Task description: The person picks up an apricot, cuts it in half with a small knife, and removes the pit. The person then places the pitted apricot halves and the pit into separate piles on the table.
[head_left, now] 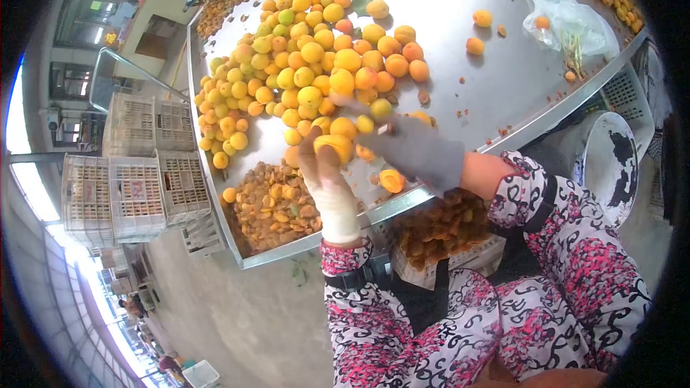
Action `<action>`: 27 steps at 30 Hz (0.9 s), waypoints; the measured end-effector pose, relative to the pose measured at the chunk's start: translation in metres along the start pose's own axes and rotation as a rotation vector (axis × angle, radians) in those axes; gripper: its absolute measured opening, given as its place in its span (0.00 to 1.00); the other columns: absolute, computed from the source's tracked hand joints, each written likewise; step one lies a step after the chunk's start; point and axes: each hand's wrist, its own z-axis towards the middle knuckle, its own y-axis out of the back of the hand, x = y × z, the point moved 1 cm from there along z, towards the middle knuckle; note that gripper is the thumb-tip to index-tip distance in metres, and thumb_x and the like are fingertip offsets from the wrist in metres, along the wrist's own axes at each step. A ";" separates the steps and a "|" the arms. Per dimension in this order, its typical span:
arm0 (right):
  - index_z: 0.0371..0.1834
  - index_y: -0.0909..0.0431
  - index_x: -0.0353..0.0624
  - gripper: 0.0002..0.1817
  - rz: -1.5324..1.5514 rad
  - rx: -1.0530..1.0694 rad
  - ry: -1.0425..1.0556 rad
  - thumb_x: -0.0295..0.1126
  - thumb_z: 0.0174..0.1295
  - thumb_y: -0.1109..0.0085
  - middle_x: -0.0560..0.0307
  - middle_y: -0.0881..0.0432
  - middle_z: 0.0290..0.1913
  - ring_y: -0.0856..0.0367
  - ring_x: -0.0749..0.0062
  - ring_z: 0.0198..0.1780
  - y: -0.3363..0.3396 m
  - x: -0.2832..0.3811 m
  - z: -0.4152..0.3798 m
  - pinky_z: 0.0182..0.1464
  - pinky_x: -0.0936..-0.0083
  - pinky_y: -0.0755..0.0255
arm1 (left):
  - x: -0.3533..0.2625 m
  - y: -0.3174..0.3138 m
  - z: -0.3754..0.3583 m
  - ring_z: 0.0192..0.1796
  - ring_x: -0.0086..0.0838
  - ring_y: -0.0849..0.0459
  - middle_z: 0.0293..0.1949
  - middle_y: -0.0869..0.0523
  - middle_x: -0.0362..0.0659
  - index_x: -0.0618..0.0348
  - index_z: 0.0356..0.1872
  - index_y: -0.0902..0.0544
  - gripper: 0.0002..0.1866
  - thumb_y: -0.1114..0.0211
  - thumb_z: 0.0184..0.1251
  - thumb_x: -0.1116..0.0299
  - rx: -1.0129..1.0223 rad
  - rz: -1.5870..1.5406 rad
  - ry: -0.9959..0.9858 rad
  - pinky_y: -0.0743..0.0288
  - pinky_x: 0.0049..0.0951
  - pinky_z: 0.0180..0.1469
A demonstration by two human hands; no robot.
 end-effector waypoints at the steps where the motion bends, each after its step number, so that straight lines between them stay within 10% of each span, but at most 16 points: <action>1: 0.47 0.24 0.42 0.18 -0.022 -0.119 0.174 0.44 0.65 0.52 0.47 0.21 0.34 0.20 0.59 0.33 0.010 -0.005 0.007 0.36 0.69 0.28 | -0.014 -0.002 0.000 0.53 0.31 0.26 0.52 0.27 0.47 0.66 0.57 0.33 0.20 0.47 0.63 0.75 -0.027 -0.461 0.231 0.31 0.29 0.55; 3: 0.40 0.22 0.40 0.19 -0.045 -0.267 0.342 0.47 0.64 0.49 0.49 0.21 0.31 0.21 0.64 0.32 0.016 -0.011 0.011 0.34 0.72 0.28 | -0.041 -0.006 -0.001 0.56 0.31 0.30 0.52 0.29 0.46 0.65 0.59 0.35 0.23 0.46 0.62 0.74 0.019 -0.967 0.405 0.35 0.30 0.59; 10: 0.40 0.21 0.38 0.23 -0.206 -0.528 0.608 0.50 0.61 0.46 0.50 0.19 0.29 0.21 0.68 0.33 0.005 -0.011 0.016 0.35 0.74 0.28 | -0.043 -0.016 -0.001 0.44 0.33 0.22 0.44 0.22 0.51 0.67 0.55 0.33 0.24 0.40 0.56 0.74 -0.046 -0.632 0.248 0.30 0.30 0.52; 16: 0.41 0.22 0.35 0.24 0.383 -0.304 0.212 0.48 0.57 0.40 0.46 0.18 0.32 0.19 0.68 0.34 0.006 0.009 0.008 0.35 0.76 0.28 | -0.052 -0.027 -0.005 0.51 0.37 0.22 0.48 0.23 0.55 0.68 0.58 0.34 0.21 0.45 0.64 0.73 -0.129 -0.735 0.146 0.29 0.32 0.53; 26: 0.24 0.23 0.36 0.21 0.021 -0.648 0.389 0.47 0.56 0.41 0.45 0.23 0.21 0.21 0.56 0.23 -0.003 0.005 0.020 0.27 0.69 0.29 | -0.065 -0.033 -0.005 0.52 0.37 0.25 0.56 0.29 0.52 0.61 0.61 0.45 0.26 0.53 0.72 0.55 -0.075 -1.258 0.462 0.30 0.34 0.55; 27: 0.21 0.25 0.37 0.21 -0.047 -0.653 0.427 0.47 0.56 0.41 0.45 0.23 0.20 0.22 0.53 0.23 -0.003 0.007 0.017 0.26 0.67 0.30 | -0.060 -0.029 -0.009 0.54 0.38 0.25 0.56 0.29 0.49 0.60 0.61 0.43 0.26 0.51 0.71 0.53 0.062 -0.767 0.332 0.30 0.34 0.56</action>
